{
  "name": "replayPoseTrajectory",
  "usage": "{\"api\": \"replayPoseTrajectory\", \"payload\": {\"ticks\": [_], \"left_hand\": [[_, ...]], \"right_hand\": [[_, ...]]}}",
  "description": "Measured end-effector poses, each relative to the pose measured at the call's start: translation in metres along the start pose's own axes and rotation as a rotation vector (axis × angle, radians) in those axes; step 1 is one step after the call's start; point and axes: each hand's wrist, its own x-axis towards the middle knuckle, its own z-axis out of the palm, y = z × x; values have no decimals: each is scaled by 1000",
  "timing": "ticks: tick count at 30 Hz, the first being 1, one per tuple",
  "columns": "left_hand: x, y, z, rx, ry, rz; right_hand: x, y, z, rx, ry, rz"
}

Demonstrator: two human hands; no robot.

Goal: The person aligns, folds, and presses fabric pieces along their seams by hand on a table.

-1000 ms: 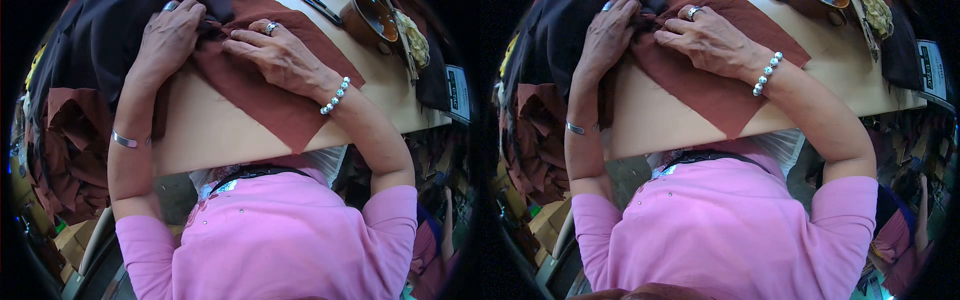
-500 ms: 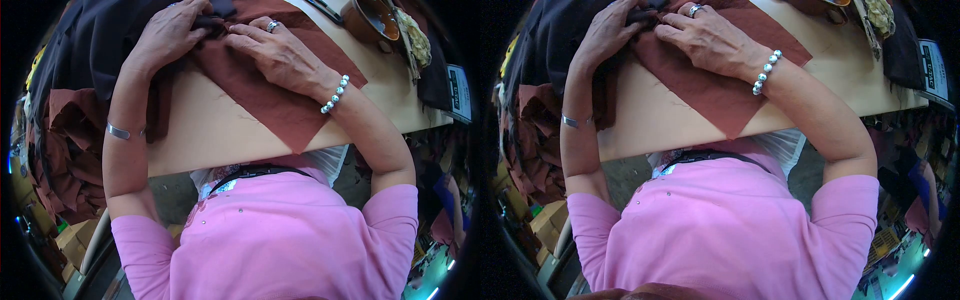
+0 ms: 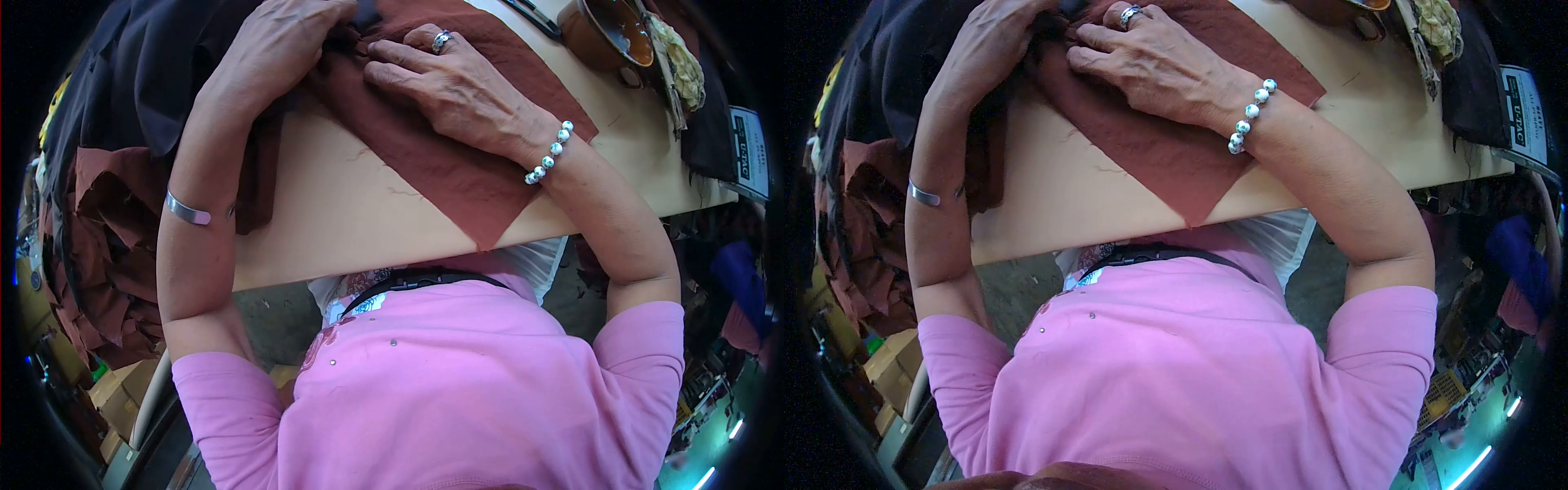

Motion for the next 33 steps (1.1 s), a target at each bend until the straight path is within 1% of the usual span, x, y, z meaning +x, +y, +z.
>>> {"api": "replayPoseTrajectory", "payload": {"ticks": [6, 8, 10, 12, 15, 18, 21, 24, 27, 28, 29, 31, 32, 33], "left_hand": [[-1, 4, -5, -35, -28, -36], [-7, 20, -12, -62, 118, -6], [-9, 23, -14, -74, 166, 7], [-12, 15, -12, -73, 115, -2], [-15, 6, -2, -121, 125, -22], [-10, 9, -9, -83, 78, -22], [-6, 9, -10, -85, 77, 6], [-7, 6, -6, -15, 31, -29], [-28, 14, 2, 156, 234, -2], [-35, 18, 0, 62, 335, 103], [-45, 19, -4, 20, 209, 156], [-63, 26, 9, -42, 125, 90], [-67, 20, 19, -107, 88, 67], [-65, 18, 24, -95, 149, 62]], "right_hand": [[2, -2, 1, -70, -63, 38], [3, -4, 0, -96, -63, 37], [2, -2, 0, -58, -56, 33], [1, -1, 0, -52, -56, 21], [2, -1, 1, -87, -74, -1], [3, -3, -3, -117, -121, 7], [9, -6, -5, -154, -153, 33], [12, -9, -5, -183, -175, 56], [11, -8, -6, -177, -161, 27], [9, -5, -5, -166, -143, -3], [7, -1, -4, -156, -128, -33], [6, 3, -1, -130, -104, -41], [6, 2, 2, -108, -92, -49], [7, 2, 2, -152, -70, -59]]}}
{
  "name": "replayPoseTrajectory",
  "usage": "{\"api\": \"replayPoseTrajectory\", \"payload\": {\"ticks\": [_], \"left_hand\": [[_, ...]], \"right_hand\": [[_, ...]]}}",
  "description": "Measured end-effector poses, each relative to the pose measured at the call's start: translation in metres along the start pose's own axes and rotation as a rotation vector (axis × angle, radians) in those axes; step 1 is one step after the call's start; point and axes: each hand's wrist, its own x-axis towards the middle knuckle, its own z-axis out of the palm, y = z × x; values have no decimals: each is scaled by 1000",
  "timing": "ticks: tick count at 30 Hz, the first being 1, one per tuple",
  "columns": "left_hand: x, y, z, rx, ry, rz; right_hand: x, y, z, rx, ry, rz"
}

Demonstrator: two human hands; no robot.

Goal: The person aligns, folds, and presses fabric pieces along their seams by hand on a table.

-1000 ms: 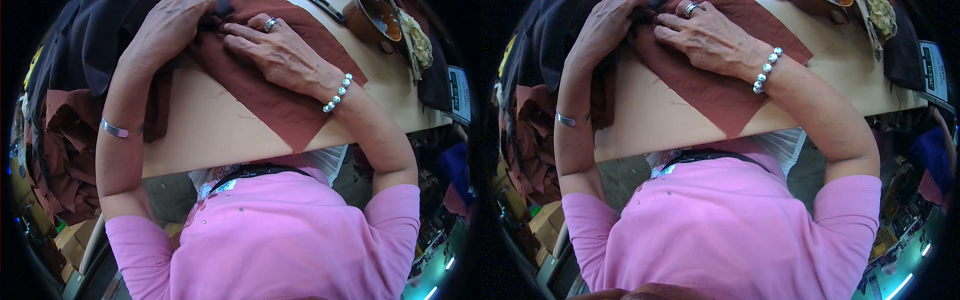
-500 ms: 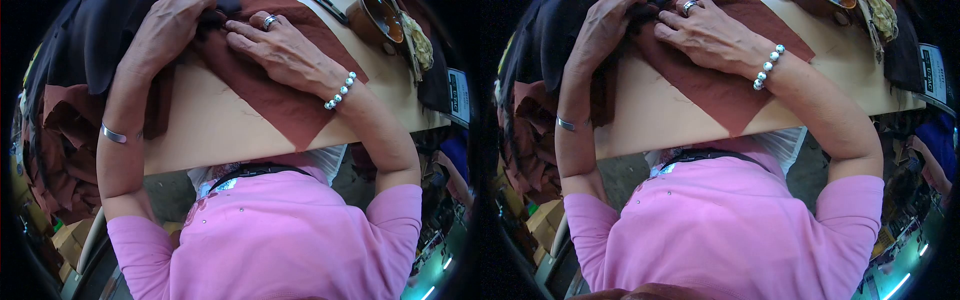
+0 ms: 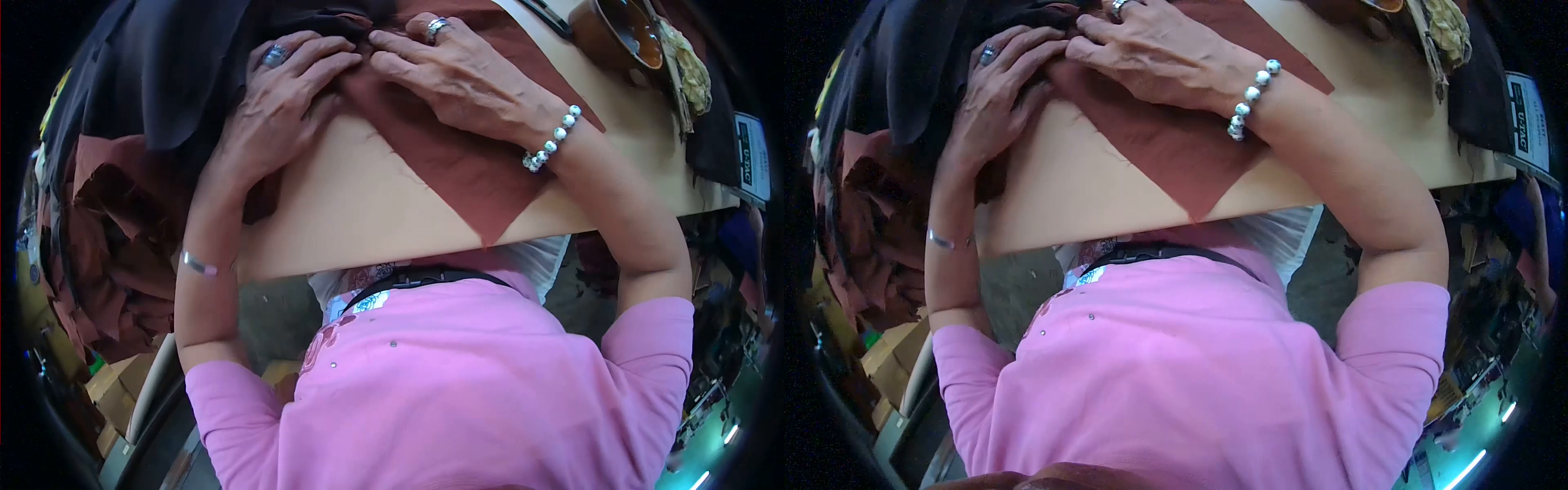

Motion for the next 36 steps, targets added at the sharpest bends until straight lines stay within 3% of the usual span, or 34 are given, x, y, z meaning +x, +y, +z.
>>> {"api": "replayPoseTrajectory", "payload": {"ticks": [5, 9, 14, 28, 36], "left_hand": [[15, -9, 6, 133, 189, 182], [17, -15, 2, 240, 165, 258], [8, -16, 8, 229, 145, 206], [10, -8, 15, 163, 178, 134], [11, -5, 11, 141, 129, 92]], "right_hand": [[1, 2, 3, 49, -21, 50], [11, 0, -21, 94, 28, -18], [15, 1, -20, 59, -81, -31], [9, -3, -7, -52, -17, 21], [-20, -10, -13, 103, 32, 107]]}}
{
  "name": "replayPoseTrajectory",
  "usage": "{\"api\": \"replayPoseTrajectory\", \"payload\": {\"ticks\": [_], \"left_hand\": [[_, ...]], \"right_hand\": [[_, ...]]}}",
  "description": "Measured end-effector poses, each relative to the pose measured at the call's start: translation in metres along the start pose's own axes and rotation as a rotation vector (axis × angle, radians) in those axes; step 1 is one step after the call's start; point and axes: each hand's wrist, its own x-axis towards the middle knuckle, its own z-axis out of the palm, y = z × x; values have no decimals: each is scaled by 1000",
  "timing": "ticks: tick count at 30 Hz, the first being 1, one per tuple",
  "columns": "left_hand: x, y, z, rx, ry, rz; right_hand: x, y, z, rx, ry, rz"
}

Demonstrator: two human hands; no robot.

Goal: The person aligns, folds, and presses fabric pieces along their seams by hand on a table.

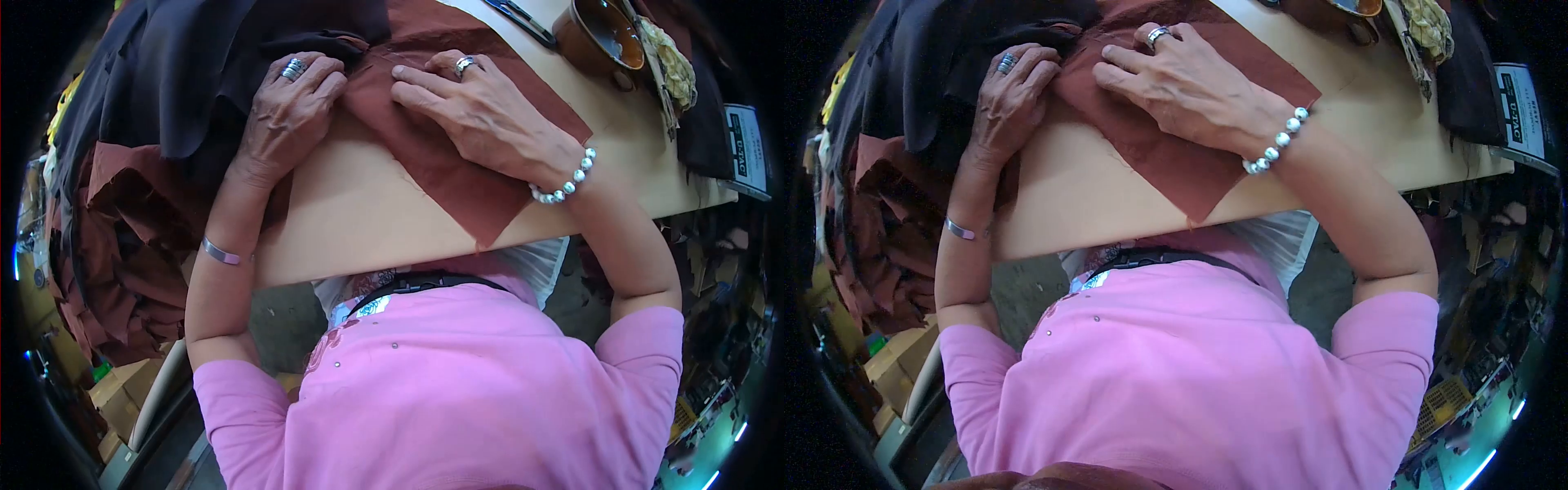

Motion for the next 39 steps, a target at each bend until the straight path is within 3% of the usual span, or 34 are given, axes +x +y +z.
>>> {"api": "replayPoseTrajectory", "payload": {"ticks": [5, 14, 20, 23, 26, 27, 30, 33, 35, 36, 37, 38, 39], "left_hand": [[8, 9, 4, -116, 63, -13], [9, 11, 9, -34, 1, -30], [9, 8, 17, -29, 95, -5], [13, 8, 12, -76, 138, 15], [11, 9, 2, -132, 35, -28], [8, 11, -3, -186, 9, -100], [16, 22, -52, -497, -386, -393], [14, 29, -62, -1672, -222, -988], [14, 31, -62, -1838, 48, -1074], [11, 30, -60, -1912, 197, -1107], [0, 9, -58, -2252, 52, -788], [-7, 8, -50, -2179, 177, -912], [0, 18, -53, -2102, 296, -1034]], "right_hand": [[1, -7, 2, -64, 83, 25], [-74, -35, -52, 67, -121, 172], [-97, -33, -74, 297, -104, 274], [-94, -26, -63, 138, -4, 253], [-89, -17, -57, 4, 35, 226], [-79, -13, -58, -7, 99, 192], [-27, -1, -83, -49, 403, 39], [30, 31, -101, -137, 622, 64], [55, 44, -100, -82, 651, 253], [61, 36, -103, 77, 582, 453], [57, 44, -91, 185, 549, 509], [53, 52, -79, 288, 519, 569], [47, 51, -68, 399, 324, 670]]}}
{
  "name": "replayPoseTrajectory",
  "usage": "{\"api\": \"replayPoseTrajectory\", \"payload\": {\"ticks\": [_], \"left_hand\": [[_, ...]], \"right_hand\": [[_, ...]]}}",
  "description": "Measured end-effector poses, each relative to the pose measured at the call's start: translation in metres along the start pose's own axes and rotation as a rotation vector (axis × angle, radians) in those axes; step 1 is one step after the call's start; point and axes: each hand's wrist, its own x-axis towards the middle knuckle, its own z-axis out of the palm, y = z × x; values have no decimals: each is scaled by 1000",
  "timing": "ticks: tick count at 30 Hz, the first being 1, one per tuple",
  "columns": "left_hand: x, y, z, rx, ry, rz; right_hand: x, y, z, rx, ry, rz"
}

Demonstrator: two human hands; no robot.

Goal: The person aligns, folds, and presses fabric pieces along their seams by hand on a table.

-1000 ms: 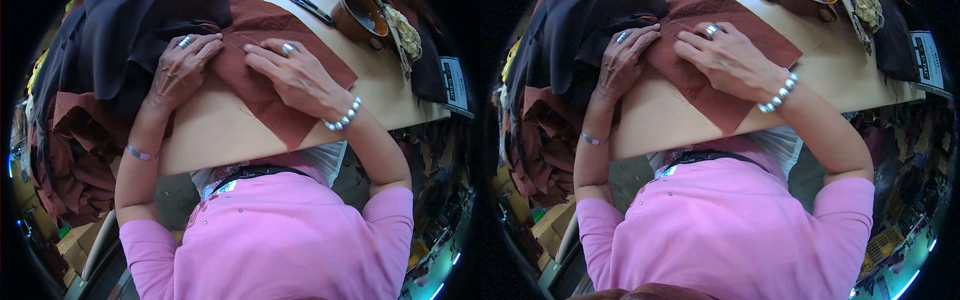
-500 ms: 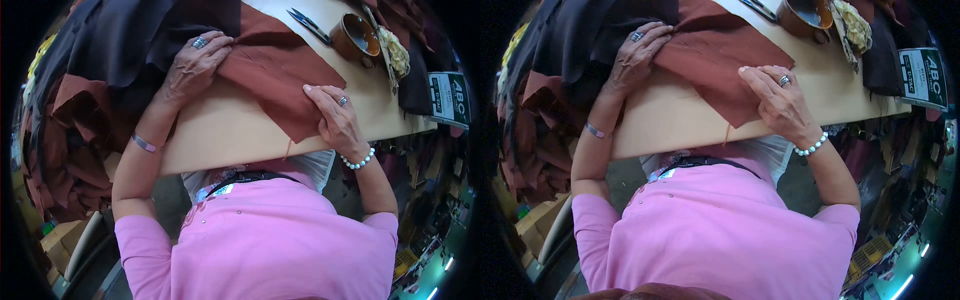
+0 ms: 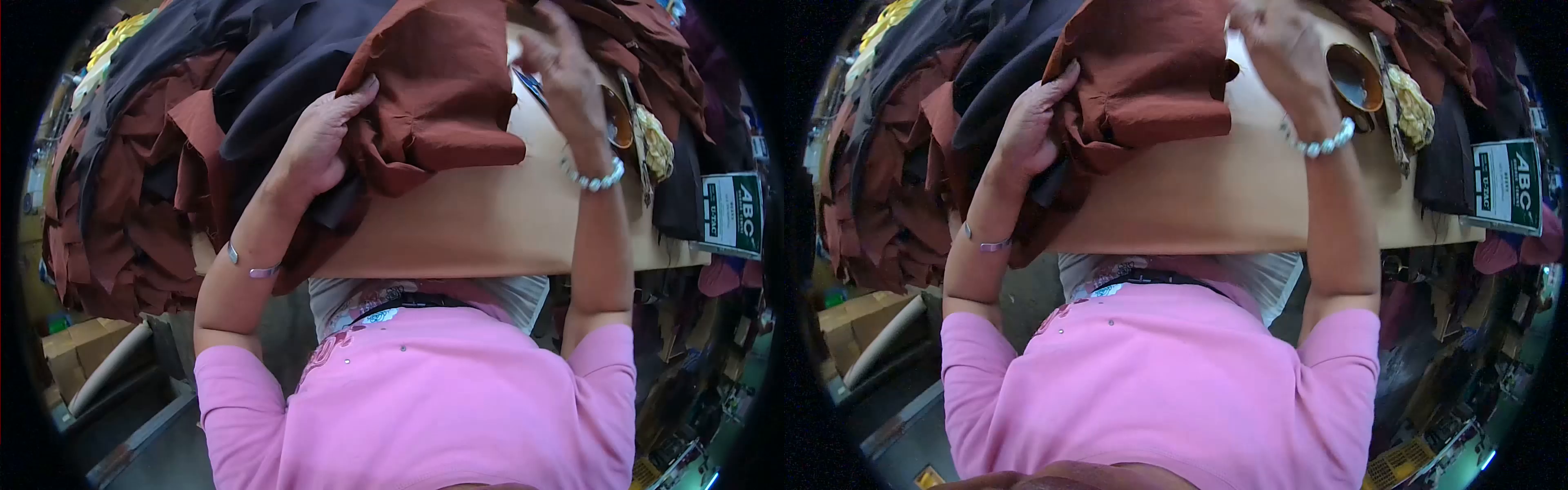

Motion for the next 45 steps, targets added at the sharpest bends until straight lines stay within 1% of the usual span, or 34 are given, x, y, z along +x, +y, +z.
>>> {"api": "replayPoseTrajectory", "payload": {"ticks": [1, 3, 4, 7, 8, 9, 11, 12, 14, 15, 17, 18, 21, 22, 24, 28, 30, 33, 34, 37, 40, 45], "left_hand": [[-2, -3, 6, 0, 136, 46], [-4, -4, 6, -23, 121, 36], [-5, -6, 10, -36, 134, 39], [-6, -11, 9, -23, 122, 51], [-8, -12, 14, -32, 122, 52], [-10, -12, 17, -40, 120, 53], [-12, -15, 9, 111, 0, 43], [-12, -17, 7, 187, -60, 35], [-13, -18, 12, 238, -24, 56], [-13, -18, 14, 265, -5, 66], [-13, -17, 13, 260, -15, 20], [-13, -17, 13, 257, -19, -2], [-10, -23, 11, 330, 16, 79], [-10, -23, 11, 321, 22, 69], [-11, -21, 10, 305, 31, 50], [-11, -27, 9, 360, 29, 109], [-10, -26, 9, 353, 17, 109], [-9, -29, 14, 345, 44, 192], [-9, -29, 13, 365, 43, 178], [-8, -28, 11, 395, 32, 158], [-9, -31, 14, 362, 23, 180], [-9, -33, 16, 318, 26, 200]], "right_hand": [[-9, 4, 6, 18, -188, 148], [-28, 1, 27, 375, -139, 80], [-37, -16, 23, 624, -255, 212], [-48, -17, 31, 969, -364, 278], [-47, -17, 33, 1032, -324, 289], [-46, -16, 35, 1027, -294, 261], [-47, -11, 40, 1020, -230, 207], [-47, -10, 41, 1043, -224, 219], [-48, -10, 42, 1089, -208, 240], [-49, -11, 41, 1055, -246, 215], [-50, -15, 37, 985, -322, 157], [-51, -15, 40, 869, -297, 76], [-56, -23, 46, 862, -288, 93], [-56, -25, 44, 890, -306, 128], [-56, -25, 44, 896, -302, 124], [-58, -23, 44, 872, -326, 156], [-58, -23, 44, 922, -337, 181], [-58, -27, 42, 973, -373, 217], [-58, -28, 41, 985, -388, 229], [-62, -32, 49, 952, -346, 161], [-65, -39, 53, 1062, -322, 176], [-67, -36, 55, 1084, -305, 206]]}}
